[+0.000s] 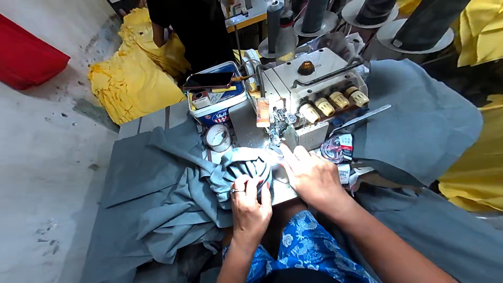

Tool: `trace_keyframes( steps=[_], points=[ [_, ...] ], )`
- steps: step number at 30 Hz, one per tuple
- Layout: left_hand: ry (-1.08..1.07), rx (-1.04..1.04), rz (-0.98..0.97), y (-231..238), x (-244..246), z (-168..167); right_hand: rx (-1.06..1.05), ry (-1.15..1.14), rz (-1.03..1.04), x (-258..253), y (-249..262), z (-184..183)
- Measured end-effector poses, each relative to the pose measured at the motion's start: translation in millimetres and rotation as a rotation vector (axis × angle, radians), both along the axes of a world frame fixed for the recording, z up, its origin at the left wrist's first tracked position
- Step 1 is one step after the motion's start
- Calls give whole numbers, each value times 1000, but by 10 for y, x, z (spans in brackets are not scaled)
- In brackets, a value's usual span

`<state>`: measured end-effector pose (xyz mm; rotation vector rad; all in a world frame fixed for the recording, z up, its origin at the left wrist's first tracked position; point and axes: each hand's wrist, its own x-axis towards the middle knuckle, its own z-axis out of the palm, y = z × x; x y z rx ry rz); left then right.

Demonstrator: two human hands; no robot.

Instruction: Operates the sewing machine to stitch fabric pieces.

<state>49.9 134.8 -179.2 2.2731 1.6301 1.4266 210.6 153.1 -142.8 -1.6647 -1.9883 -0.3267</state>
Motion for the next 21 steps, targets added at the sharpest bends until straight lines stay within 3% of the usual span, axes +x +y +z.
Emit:
trace_keyframes(
  steps=[4, 7, 10, 14, 21],
  points=[
    [-39, 0, -8, 7, -36, -7, 53, 110, 66, -40, 49, 12],
    [-30, 3, -52, -23, -115, 43, -36, 566, 97, 19, -14, 7],
    [153, 69, -105, -69, -159, 133, -189, 916, 186, -25, -34, -47],
    [375, 107, -227, -32, -327, 291, -108, 919, 233, -144, -2, -116],
    [625, -107, -451, 149, -1191, 920, -68, 1090, 169, -103, -65, -236]
  ],
)
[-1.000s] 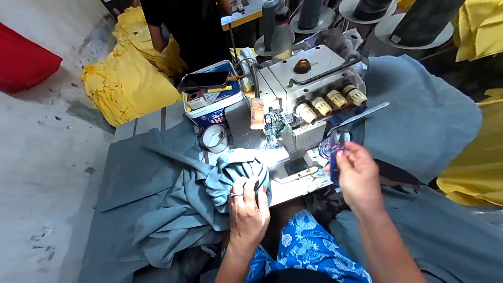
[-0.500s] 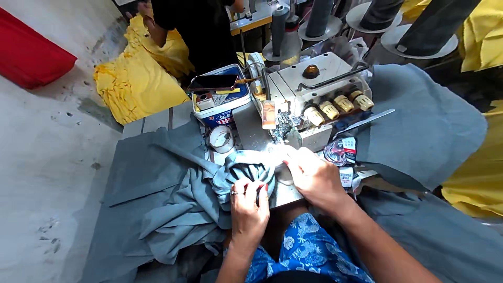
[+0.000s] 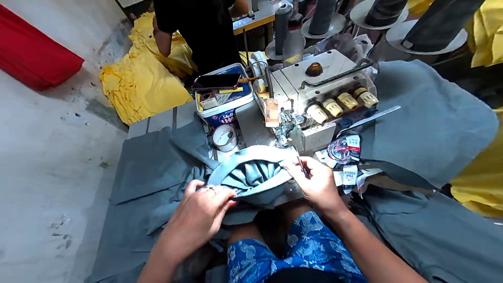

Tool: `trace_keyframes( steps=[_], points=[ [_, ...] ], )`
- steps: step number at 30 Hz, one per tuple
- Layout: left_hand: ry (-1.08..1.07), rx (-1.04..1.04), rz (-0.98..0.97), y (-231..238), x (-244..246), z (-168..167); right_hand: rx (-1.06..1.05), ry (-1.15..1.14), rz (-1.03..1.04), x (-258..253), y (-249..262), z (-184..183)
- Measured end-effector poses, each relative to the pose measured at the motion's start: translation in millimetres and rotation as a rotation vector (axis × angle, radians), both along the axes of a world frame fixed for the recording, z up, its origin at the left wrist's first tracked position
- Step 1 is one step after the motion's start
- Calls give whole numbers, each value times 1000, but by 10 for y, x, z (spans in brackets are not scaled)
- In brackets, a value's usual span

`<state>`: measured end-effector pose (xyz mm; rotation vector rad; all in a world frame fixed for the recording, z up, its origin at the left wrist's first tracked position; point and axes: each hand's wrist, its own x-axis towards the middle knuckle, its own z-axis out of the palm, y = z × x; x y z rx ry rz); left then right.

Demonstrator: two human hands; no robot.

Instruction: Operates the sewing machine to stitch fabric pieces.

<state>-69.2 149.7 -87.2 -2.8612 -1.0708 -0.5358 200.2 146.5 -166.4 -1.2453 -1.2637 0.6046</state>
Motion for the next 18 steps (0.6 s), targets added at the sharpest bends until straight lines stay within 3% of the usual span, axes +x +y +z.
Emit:
trace_keyframes(
  steps=[6, 11, 15, 18],
  points=[
    [41, -156, -334, 452, 418, 287, 125, -82, 39, -99, -5, -19],
    [82, -168, -523, 847, 807, 228, 307, -140, 140, -82, -45, -37],
    [37, 92, -417, 782, 615, 273, 428, -500, 280, 112, -145, -61],
    [-53, 103, -342, 655, 385, 117, 430, -557, 299, 246, -183, -53]
  ],
)
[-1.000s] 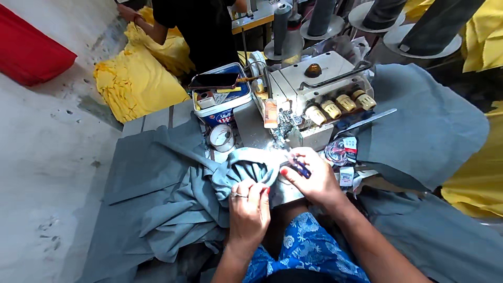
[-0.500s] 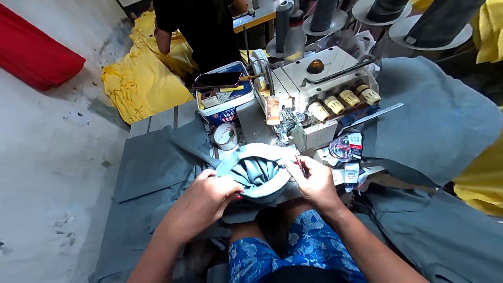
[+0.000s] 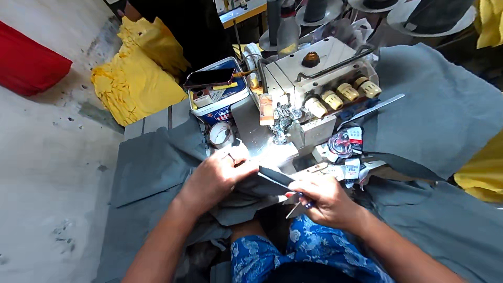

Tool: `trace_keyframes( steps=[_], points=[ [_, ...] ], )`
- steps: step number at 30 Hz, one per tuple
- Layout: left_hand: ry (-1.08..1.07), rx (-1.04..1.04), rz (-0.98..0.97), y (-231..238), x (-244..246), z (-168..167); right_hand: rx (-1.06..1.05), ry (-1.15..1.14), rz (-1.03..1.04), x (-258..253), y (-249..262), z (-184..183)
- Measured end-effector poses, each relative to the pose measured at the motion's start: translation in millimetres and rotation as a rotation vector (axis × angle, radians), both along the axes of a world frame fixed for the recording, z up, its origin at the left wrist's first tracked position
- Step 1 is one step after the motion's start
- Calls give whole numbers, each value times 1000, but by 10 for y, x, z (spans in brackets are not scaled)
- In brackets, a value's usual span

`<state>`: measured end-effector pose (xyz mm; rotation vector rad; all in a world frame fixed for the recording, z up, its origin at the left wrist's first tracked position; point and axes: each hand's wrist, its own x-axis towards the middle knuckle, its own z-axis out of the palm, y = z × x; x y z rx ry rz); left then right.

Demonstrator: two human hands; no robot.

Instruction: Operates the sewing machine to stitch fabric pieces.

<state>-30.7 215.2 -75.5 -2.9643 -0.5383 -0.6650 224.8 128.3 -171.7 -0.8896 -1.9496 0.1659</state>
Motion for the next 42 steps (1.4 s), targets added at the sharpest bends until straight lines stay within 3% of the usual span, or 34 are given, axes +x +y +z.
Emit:
trace_keyframes(
  steps=[7, 14, 24, 36, 38, 42],
  points=[
    [-149, 12, 81, -141, -157, -384, -75, 171, 158, -12, -12, -156],
    [-137, 33, 99, -120, -125, -404, -148, 298, 224, -26, -15, -228],
    [-90, -203, 46, 34, -55, -289, -281, 523, 154, -118, -16, -268],
    [-93, -660, 85, 251, -54, -246, -302, 558, -65, -204, 7, -162],
    [-37, -613, 161, 269, -57, -257, -311, 537, -86, -209, 33, -137],
    [93, -155, 412, -41, 154, -163, -271, 466, -122, -238, 81, -66]
  ],
)
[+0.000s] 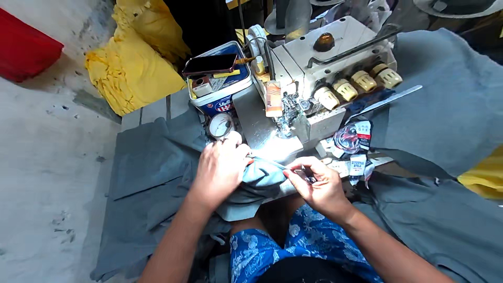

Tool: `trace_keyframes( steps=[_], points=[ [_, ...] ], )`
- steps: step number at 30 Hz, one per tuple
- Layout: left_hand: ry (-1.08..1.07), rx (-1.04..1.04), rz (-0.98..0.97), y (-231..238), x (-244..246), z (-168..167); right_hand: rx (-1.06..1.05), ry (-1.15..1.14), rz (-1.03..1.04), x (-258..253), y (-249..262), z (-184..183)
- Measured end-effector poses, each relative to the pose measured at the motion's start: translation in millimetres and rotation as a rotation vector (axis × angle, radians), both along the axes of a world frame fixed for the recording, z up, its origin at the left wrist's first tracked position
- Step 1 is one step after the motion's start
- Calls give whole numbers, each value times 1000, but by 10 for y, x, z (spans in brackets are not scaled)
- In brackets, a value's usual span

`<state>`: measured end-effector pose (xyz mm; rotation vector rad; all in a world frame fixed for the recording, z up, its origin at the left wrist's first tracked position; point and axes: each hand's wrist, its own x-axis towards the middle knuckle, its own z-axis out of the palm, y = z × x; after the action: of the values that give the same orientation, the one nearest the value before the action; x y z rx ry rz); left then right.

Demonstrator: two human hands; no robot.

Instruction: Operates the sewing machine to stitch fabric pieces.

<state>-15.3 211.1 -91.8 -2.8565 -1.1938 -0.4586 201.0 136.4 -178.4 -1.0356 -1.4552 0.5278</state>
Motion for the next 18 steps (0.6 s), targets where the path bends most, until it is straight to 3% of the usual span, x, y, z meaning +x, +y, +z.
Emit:
trace_keyframes(
  steps=[2, 5, 9, 13, 18],
  points=[
    [-11, 107, -28, -218, 135, 28, 31, -31, 9, -8, -9, 72],
    [-167, 9, -187, -327, 261, -82, 97, -56, 36, -28, -33, 149],
    [-246, -17, -237, -203, 220, -103, 132, -13, 40, -83, 7, 224],
    [-280, -135, -128, 24, 169, 206, 167, -37, -75, -48, 183, 250],
    [-468, -156, -2, 492, 138, 626, 112, -257, -290, -3, 313, -53]
  ],
)
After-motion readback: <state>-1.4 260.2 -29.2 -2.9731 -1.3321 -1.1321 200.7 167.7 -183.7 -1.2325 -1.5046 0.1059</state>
